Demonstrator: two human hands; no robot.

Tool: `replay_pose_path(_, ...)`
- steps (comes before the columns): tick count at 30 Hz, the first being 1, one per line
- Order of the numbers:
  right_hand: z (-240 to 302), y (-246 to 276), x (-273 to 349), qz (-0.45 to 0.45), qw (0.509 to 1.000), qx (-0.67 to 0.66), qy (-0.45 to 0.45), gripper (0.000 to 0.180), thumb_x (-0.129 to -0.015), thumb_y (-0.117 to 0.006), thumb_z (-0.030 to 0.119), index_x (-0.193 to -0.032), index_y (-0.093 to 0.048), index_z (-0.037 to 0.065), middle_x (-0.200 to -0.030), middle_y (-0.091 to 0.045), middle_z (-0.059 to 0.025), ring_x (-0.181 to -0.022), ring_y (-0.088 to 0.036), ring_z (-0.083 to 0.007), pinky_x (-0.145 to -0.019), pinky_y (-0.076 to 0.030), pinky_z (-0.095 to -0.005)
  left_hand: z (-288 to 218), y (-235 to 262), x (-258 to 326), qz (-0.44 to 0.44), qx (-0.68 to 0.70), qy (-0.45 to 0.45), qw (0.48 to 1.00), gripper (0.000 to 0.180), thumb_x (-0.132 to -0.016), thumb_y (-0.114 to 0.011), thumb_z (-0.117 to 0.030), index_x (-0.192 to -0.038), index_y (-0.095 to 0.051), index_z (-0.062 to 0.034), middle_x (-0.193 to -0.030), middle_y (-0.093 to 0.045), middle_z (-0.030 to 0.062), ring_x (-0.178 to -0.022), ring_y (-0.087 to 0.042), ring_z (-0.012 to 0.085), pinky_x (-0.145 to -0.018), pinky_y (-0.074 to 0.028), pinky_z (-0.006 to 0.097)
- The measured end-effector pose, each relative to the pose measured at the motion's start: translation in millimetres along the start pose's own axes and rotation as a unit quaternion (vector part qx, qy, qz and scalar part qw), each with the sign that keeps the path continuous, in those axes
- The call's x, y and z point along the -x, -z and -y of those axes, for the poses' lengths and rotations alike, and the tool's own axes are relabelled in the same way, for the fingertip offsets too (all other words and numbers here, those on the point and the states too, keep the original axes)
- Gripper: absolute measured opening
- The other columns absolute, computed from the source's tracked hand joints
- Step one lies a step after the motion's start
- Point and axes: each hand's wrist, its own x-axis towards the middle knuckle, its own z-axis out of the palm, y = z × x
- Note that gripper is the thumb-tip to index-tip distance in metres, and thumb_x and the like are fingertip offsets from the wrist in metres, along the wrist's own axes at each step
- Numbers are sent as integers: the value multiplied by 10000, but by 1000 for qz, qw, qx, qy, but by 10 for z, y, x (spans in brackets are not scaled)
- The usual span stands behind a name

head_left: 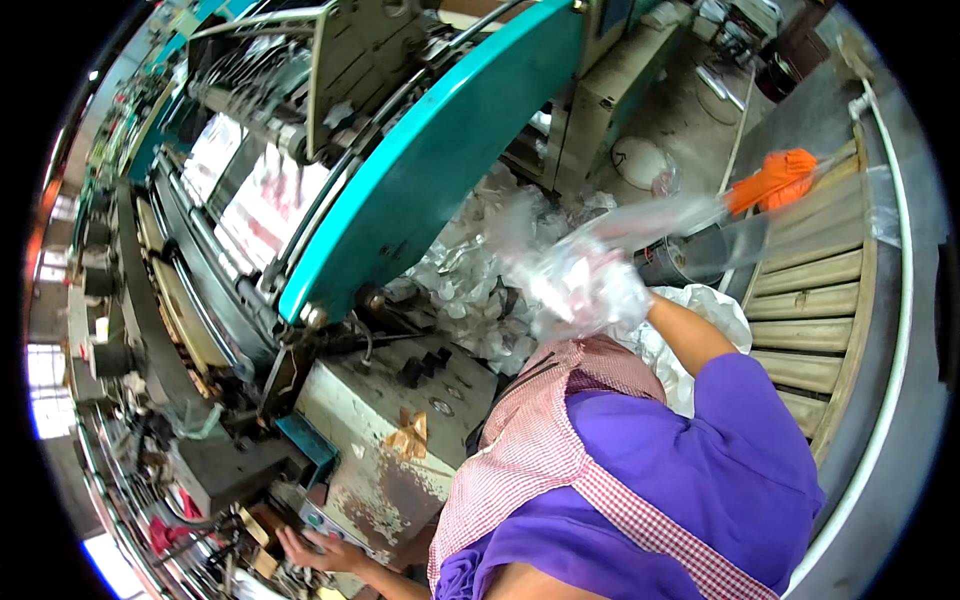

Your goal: The person operates a machine to produce plastic bags, then manually folds the printed bags into compact bundles. They stack the folded bundles on a green table and place them into a large white sack for storage.

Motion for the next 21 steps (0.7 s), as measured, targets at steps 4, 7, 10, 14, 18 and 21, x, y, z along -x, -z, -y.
replay_pose_path(4,193,-436,-577,25,993,-87,82,232,-711,-616,51,-934,-626,-8,-851,-659,-181,-768,-618,-242,-706,-487,-358,-1323,-438,-129,171,243,-169,940,284,-858,-572,-117,-1115,-561,3,-1217,-544,197,-1164,-487,346,-971,-389,461)
replay_pose_path(7,681,-132,-541,46,983,-133,117,308,-615,-643,53,-915,-615,-13,-800,-649,-168,-717,-601,-248,-674,-469,-381,-2151,-1045,-17,307,383,-209,846,449,-806,-629,-129,-1233,-508,-65,-1343,-440,221,-1225,-424,387,-1018,-314,462)
replay_pose_path(10,602,-37,-695,57,969,-177,164,408,-572,-651,13,-975,-604,-26,-704,-582,-68,-654,-524,-138,-566,-441,-328,-3087,-1594,-152,426,477,-94,763,870,-711,-759,-196,-1426,-274,-103,-1491,-189,224,-1351,-243,404,-1067,-256,481)
replay_pose_path(14,282,231,-589,102,947,-270,141,386,-608,-653,30,-987,-606,-23,-769,-608,-82,-698,-548,-138,-617,-452,-327,-3821,-2111,-109,648,498,23,576,1021,-676,-783,-79,-1453,-123,-17,-1274,-491,178,-1168,-499,260,-1009,-359,337)
replay_pose_path(18,-225,605,-305,74,940,-333,19,364,-644,-654,47,-1000,-607,-19,-833,-635,-96,-741,-572,-138,-668,-462,-325,-4712,-2501,-149,698,498,-84,507,1040,-622,-810,-29,-1455,-193,-106,-1254,-517,152,-1128,-524,213,-960,-413,310)
replay_pose_path(21,-571,829,-144,17,936,-349,-42,349,-672,-655,60,-1009,-608,-16,-882,-655,-106,-773,-590,-139,-707,-470,-323,-5339,-2733,-60,764,480,-104,419,961,-612,-774,-9,-1429,-275,-95,-1326,-467,143,-1194,-473,217,-1006,-370,313)
